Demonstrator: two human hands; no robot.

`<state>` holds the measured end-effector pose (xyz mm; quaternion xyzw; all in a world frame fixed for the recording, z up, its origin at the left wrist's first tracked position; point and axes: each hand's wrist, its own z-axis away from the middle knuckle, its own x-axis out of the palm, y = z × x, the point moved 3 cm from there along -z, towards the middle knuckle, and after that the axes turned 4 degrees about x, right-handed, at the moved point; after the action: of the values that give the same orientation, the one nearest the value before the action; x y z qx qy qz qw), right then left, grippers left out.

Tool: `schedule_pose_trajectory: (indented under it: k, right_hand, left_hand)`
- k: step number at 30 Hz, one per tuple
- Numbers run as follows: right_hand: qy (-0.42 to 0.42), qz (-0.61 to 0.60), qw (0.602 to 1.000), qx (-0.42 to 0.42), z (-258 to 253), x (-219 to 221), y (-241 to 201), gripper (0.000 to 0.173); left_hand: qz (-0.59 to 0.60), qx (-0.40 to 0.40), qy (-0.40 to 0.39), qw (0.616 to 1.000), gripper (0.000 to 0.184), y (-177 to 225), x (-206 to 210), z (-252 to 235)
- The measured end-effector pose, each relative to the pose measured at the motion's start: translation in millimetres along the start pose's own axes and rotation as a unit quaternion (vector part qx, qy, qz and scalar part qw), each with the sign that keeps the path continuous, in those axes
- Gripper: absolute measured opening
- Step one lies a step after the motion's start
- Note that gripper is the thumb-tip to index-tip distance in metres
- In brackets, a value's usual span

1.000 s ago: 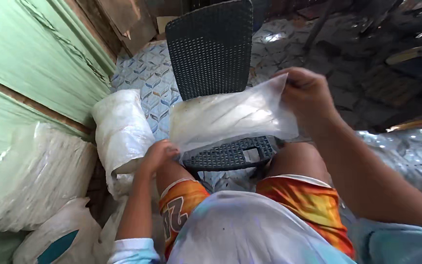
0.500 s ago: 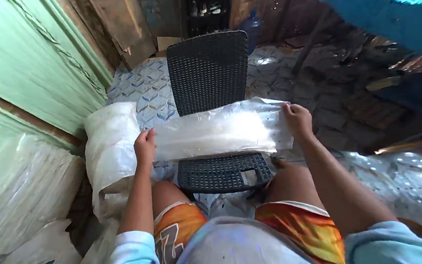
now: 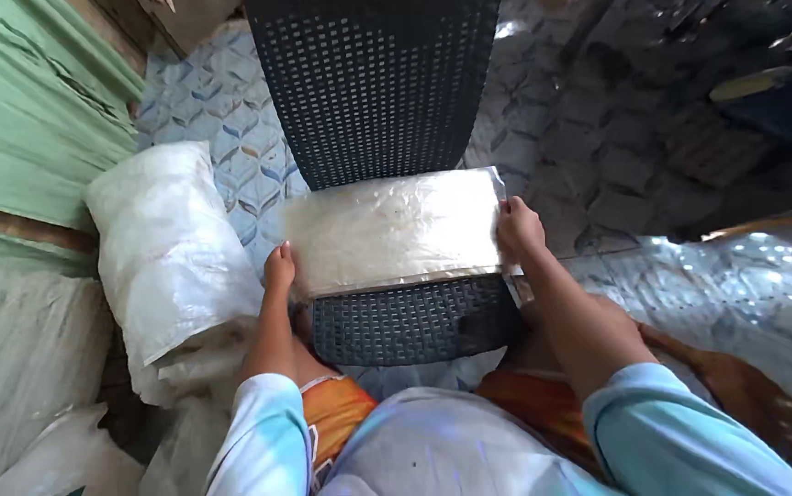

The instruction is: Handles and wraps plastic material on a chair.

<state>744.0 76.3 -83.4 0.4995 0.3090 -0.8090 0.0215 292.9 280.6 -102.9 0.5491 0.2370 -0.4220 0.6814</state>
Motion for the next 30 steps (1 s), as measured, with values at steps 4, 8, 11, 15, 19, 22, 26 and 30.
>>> schedule_pose_trajectory:
  k: [4, 8, 11, 15, 19, 22, 26, 30]
  right_hand:
    - [-0.019, -0.031, 0.999, 0.020, -14, 23, 13, 0.053]
    - [0.058, -0.094, 0.993, -0.051, -8, -19, 4, 0.053]
    - [0.041, -0.058, 0.972, -0.224, 15, -24, -18, 0.059]
    - [-0.167, -0.118, 0.958, -0.203, 5, 34, -12, 0.065]
    - [-0.206, -0.273, 0.939, -0.036, 8, 21, 9, 0.078]
    - [0.010, -0.462, 0.882, 0.088, 20, -20, 38, 0.064]
    - [0.008, -0.473, 0.869, 0.147, 112, -29, 73, 0.053]
    - [-0.179, -0.356, 0.915, 0.060, 163, 12, 76, 0.055]
  left_hand:
    - [-0.025, -0.040, -0.047, 0.998, 0.065, -10, 18, -12]
    - [-0.018, -0.017, 0.100, 0.995, 0.047, 13, -23, 12]
    - [-0.016, 0.167, 0.163, 0.972, 0.052, 58, -26, 30]
    - [0.077, 0.182, -0.032, 0.980, 0.060, 49, 36, -5]
    - [0.101, 0.060, -0.055, 0.991, 0.066, 6, 33, -12]
    - [0.091, -0.036, 0.103, 0.990, 0.065, -8, -8, 23]
    - [0.354, -0.105, 0.163, 0.915, 0.061, -5, -16, 120]
    - [0.358, -0.156, -0.092, 0.916, 0.070, -4, 24, 184]
